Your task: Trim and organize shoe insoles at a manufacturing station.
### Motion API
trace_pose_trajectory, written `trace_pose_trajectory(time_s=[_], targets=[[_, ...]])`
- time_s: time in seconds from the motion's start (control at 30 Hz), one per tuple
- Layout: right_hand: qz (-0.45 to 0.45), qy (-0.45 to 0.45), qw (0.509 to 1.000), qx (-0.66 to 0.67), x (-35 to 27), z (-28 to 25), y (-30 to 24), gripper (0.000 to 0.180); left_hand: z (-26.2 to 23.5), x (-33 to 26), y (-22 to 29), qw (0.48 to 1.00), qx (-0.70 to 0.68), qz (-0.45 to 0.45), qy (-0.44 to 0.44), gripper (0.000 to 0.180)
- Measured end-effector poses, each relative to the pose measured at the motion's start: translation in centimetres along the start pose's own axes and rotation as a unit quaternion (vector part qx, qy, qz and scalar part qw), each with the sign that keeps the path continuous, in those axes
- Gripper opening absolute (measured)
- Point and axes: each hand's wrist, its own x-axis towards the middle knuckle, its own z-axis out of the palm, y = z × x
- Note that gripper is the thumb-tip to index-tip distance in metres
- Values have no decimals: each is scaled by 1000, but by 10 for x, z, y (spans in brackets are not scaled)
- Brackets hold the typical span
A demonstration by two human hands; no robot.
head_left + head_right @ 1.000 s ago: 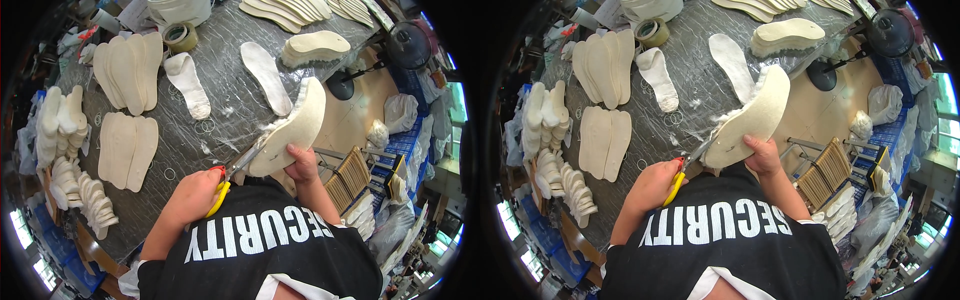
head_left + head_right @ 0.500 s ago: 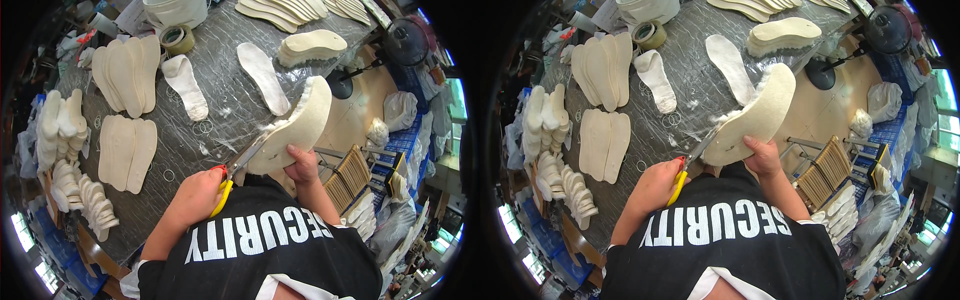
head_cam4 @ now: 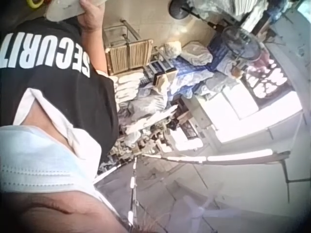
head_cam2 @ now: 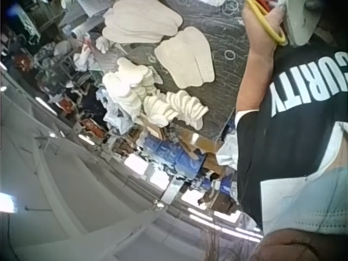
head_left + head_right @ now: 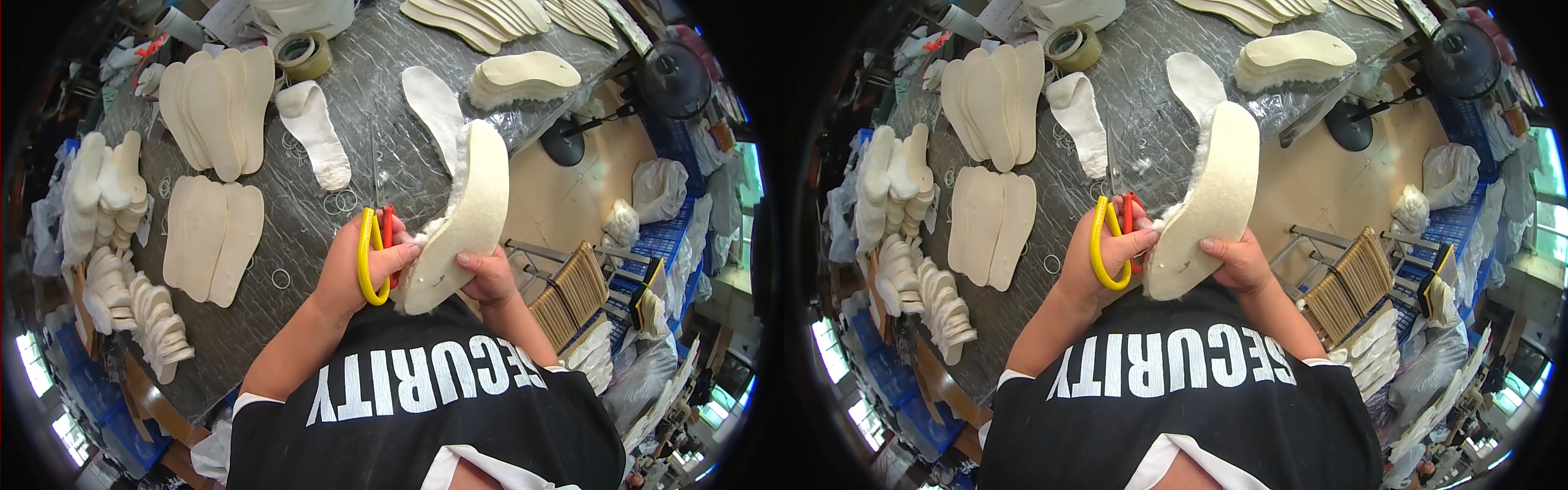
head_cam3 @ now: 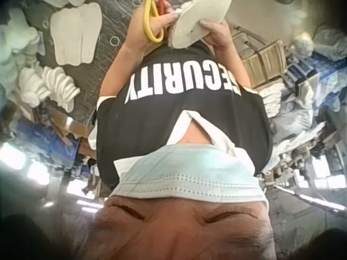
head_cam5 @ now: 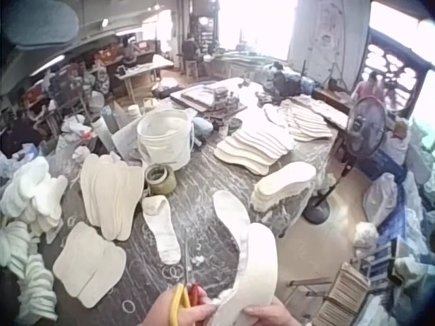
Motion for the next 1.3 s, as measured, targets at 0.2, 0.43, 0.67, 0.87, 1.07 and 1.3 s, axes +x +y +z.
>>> trace_pose_trajectory(time_s=[0.2, 0.43, 0.67, 0.87, 1.07, 1.3], targets=[[12, -17, 1000, 24, 6, -2, 10, 52, -3, 4, -18, 979, -193, -56, -30, 31], [20, 67, 997, -38, 6, 0, 17, 73, -11, 2, -4, 997, 18, -12, -69, 26], [-311, -72, 610, -725, 17, 41, -65, 60, -7, -12, 3, 992, 85, -61, -64, 29], [-110, -268, 597, -748, 38, 47, -67, 37, -2, -16, 11, 993, 77, -62, -58, 32], [-145, -222, 617, -741, 27, 43, -52, 39, -2, -14, 0, 997, -16, -81, -12, 29], [-251, -208, 597, -733, 16, 38, -52, 44, -4, -14, -3, 989, -81, -124, -26, 24]])
